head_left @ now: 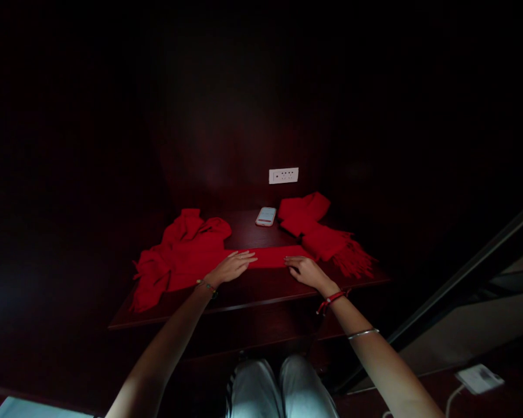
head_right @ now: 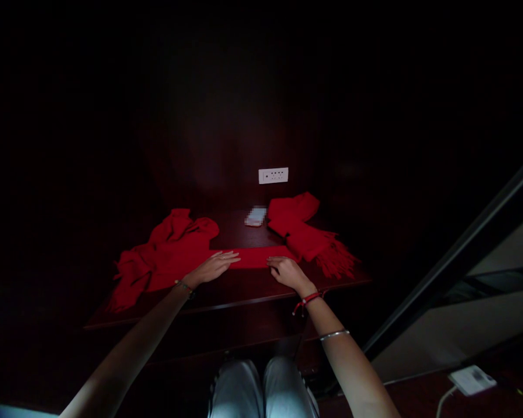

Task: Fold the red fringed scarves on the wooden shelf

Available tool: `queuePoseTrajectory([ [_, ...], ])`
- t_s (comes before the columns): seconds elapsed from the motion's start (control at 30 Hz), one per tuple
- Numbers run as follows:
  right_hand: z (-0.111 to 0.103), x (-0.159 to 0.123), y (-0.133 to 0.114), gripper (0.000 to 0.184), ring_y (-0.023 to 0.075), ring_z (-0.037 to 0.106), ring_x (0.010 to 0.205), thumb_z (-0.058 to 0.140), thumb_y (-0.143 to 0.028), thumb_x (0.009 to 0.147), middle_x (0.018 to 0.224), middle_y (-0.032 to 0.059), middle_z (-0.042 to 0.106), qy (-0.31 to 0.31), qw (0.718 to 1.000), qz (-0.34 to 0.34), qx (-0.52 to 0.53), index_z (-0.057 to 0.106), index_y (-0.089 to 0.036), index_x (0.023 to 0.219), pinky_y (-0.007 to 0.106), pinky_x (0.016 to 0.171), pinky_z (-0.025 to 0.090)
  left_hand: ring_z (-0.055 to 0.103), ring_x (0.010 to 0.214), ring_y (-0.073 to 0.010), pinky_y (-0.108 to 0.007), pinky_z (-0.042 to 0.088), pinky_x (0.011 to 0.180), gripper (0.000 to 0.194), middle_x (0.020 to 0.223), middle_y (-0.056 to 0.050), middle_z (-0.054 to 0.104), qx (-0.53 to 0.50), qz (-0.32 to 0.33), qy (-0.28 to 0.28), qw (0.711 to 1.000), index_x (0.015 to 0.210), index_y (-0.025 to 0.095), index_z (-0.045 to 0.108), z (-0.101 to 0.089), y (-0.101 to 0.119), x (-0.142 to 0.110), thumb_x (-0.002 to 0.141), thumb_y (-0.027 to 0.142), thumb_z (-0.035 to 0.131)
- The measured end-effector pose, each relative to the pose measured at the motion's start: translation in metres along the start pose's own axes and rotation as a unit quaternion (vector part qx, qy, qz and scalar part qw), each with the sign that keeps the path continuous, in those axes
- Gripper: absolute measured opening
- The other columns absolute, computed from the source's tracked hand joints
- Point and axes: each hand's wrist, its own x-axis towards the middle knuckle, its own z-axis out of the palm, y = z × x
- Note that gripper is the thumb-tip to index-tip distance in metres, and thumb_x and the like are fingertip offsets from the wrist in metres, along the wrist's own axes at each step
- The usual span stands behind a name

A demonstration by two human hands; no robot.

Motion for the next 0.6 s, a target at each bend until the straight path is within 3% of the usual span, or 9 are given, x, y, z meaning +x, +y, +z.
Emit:
queuePoseTrajectory([
  [0.13,-0.004,0.001,-0.004,0.036,0.0175,0.046,0.112,0.037,-0.024,0.083,0.117,0.0083,0.055,0.041,0.999,-0.001,0.004,0.056,-0.015,0.112,0.035,0.099,0.031,0.023,0.127,-0.0141,-0.039,0.014,0.104,0.044,0.138,0.002,0.032,0.043,-0.058,0.034,0.997,0.13,0.03,0.033,0.001,0.003,0.002,0.088,0.025,0.021],
  [0.3,0.003,0.018,-0.026,0.047,0.0211,0.026,0.126,0.031,-0.039,0.087,0.132,0.0105,0.04,0.045,0.999,0.024,-0.004,0.042,-0.015,0.127,0.044,0.103,0.019,0.02,0.129,-0.0181,-0.044,0.014,0.103,0.052,0.141,0.001,0.024,0.079,-0.093,0.035,0.992,0.134,0.029,0.024,0.007,-0.004,0.003,0.083,0.025,0.03],
  [0.5,0.029,0.055,-0.074,0.06,0.0248,0.011,0.13,0.016,-0.052,0.087,0.142,0.0083,0.02,-0.076,0.994,0.072,-0.013,0.023,-0.018,0.136,0.05,0.102,0.009,0.018,0.129,-0.0161,-0.039,0.014,0.104,0.054,0.141,-0.003,0.021,0.063,-0.096,0.003,0.993,0.136,0.02,0.021,0.01,-0.01,0.0,0.082,0.027,0.028],
  [0.6,0.028,0.057,-0.073,0.061,0.0262,0.006,0.13,0.012,-0.054,0.086,0.143,0.0066,0.014,-0.137,0.983,0.12,-0.028,0.021,-0.021,0.136,0.051,0.102,0.005,0.016,0.13,-0.0161,-0.039,0.014,0.104,0.054,0.142,-0.002,0.019,0.053,-0.105,-0.008,0.993,0.136,0.021,0.02,0.007,-0.008,-0.002,0.082,0.027,0.027],
])
